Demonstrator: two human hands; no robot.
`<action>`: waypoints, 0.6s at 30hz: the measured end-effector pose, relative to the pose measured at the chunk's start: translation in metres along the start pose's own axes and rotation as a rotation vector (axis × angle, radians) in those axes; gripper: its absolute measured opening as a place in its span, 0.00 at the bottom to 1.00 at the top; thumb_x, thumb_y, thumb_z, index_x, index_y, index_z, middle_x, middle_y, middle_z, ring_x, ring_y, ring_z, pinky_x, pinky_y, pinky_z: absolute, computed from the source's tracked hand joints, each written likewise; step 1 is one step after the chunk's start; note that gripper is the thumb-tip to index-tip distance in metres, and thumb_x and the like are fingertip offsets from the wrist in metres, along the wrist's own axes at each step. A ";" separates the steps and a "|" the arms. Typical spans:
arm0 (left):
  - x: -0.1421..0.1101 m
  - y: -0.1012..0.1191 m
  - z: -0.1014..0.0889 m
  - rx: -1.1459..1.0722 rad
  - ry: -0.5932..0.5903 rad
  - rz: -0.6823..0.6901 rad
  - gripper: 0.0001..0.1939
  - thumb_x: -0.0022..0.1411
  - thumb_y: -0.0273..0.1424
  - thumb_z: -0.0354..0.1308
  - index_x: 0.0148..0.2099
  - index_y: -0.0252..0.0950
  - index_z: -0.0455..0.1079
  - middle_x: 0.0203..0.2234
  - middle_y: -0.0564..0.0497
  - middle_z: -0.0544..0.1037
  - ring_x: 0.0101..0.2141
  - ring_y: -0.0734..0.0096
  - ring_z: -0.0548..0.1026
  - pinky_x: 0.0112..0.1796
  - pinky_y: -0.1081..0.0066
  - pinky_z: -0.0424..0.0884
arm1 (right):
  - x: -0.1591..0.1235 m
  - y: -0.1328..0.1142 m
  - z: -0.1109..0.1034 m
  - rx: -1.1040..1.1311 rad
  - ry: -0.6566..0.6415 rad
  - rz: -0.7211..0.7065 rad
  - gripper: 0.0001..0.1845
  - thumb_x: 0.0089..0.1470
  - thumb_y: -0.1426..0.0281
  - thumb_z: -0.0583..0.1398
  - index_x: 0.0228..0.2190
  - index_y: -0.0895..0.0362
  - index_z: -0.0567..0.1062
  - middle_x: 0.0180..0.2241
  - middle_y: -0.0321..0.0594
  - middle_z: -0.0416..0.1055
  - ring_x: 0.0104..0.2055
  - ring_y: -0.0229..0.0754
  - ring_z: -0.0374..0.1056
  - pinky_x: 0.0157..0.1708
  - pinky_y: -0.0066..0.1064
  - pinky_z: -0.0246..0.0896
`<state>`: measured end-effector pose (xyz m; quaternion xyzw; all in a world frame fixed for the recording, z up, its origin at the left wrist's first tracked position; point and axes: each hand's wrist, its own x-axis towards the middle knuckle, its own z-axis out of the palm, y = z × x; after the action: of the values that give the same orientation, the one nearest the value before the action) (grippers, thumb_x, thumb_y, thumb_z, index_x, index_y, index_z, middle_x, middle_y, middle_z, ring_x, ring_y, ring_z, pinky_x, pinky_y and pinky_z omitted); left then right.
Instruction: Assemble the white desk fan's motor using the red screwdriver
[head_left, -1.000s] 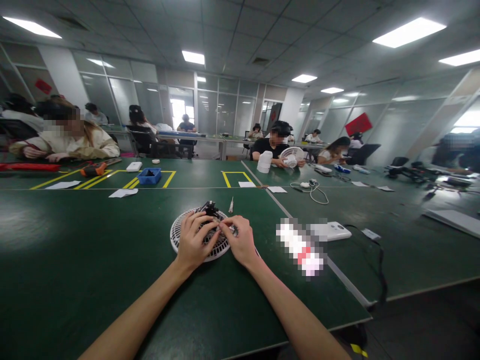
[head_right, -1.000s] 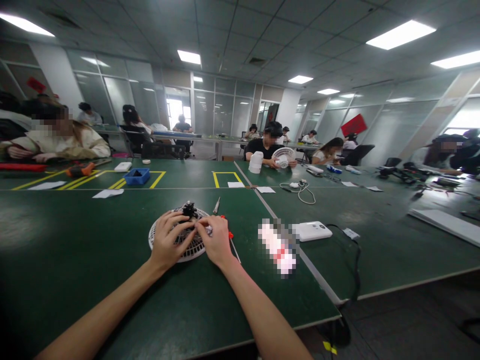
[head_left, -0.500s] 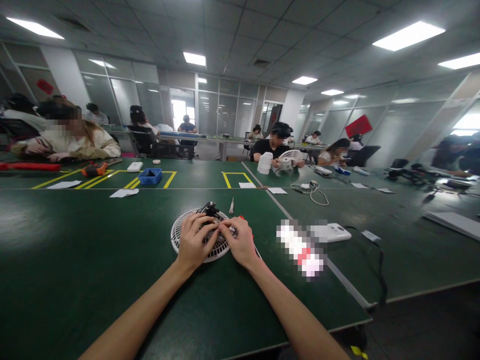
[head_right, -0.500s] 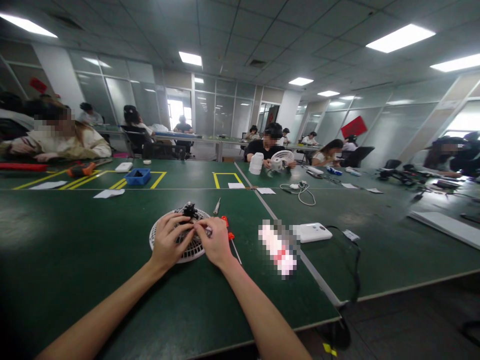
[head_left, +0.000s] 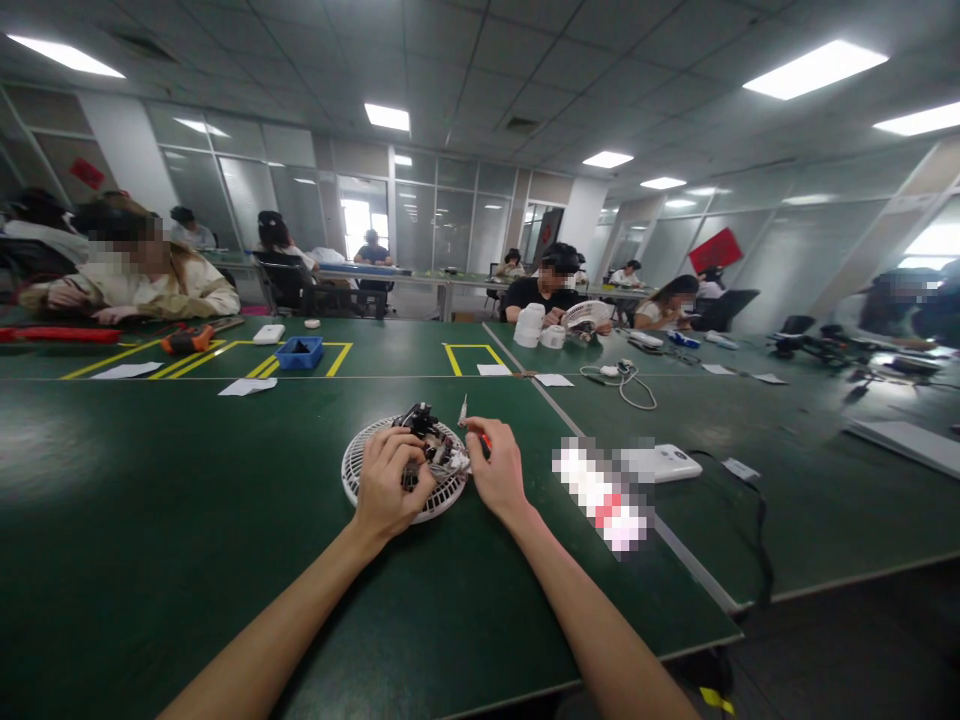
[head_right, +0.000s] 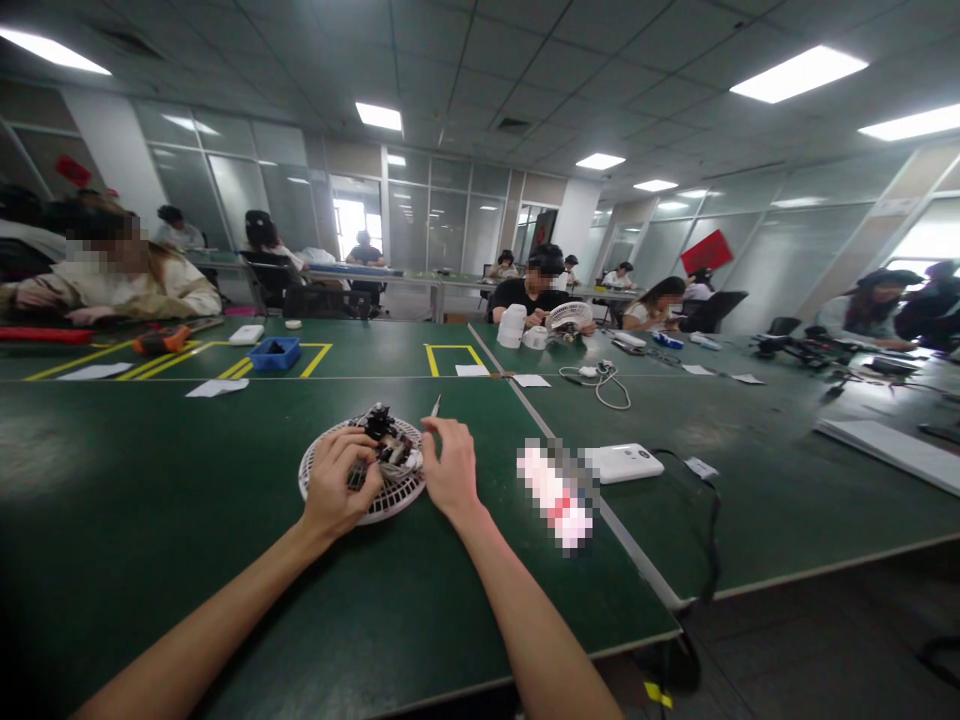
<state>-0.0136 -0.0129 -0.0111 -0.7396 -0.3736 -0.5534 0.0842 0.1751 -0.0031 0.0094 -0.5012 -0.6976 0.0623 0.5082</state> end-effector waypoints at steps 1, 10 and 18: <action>0.000 0.000 0.000 -0.009 -0.002 -0.008 0.04 0.61 0.29 0.56 0.33 0.40 0.70 0.36 0.47 0.80 0.48 0.55 0.75 0.52 0.50 0.70 | 0.002 0.006 -0.001 -0.042 0.014 0.062 0.15 0.62 0.71 0.54 0.46 0.55 0.77 0.47 0.47 0.76 0.50 0.49 0.69 0.54 0.40 0.61; 0.001 -0.001 0.001 -0.029 0.014 -0.039 0.09 0.66 0.31 0.53 0.33 0.40 0.70 0.34 0.48 0.79 0.44 0.58 0.75 0.51 0.52 0.70 | 0.003 0.035 -0.007 -0.520 -0.318 0.431 0.25 0.58 0.65 0.61 0.56 0.59 0.70 0.53 0.60 0.71 0.55 0.62 0.69 0.50 0.48 0.62; 0.001 0.000 0.000 0.000 0.056 -0.014 0.07 0.66 0.31 0.56 0.35 0.40 0.72 0.36 0.48 0.80 0.45 0.59 0.76 0.50 0.54 0.72 | 0.008 0.040 -0.011 -0.414 -0.320 0.518 0.31 0.51 0.68 0.63 0.58 0.58 0.71 0.49 0.56 0.77 0.49 0.60 0.75 0.43 0.43 0.66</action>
<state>-0.0134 -0.0119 -0.0103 -0.7213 -0.3764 -0.5743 0.0907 0.2090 0.0180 -0.0038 -0.7373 -0.6161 0.1241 0.2479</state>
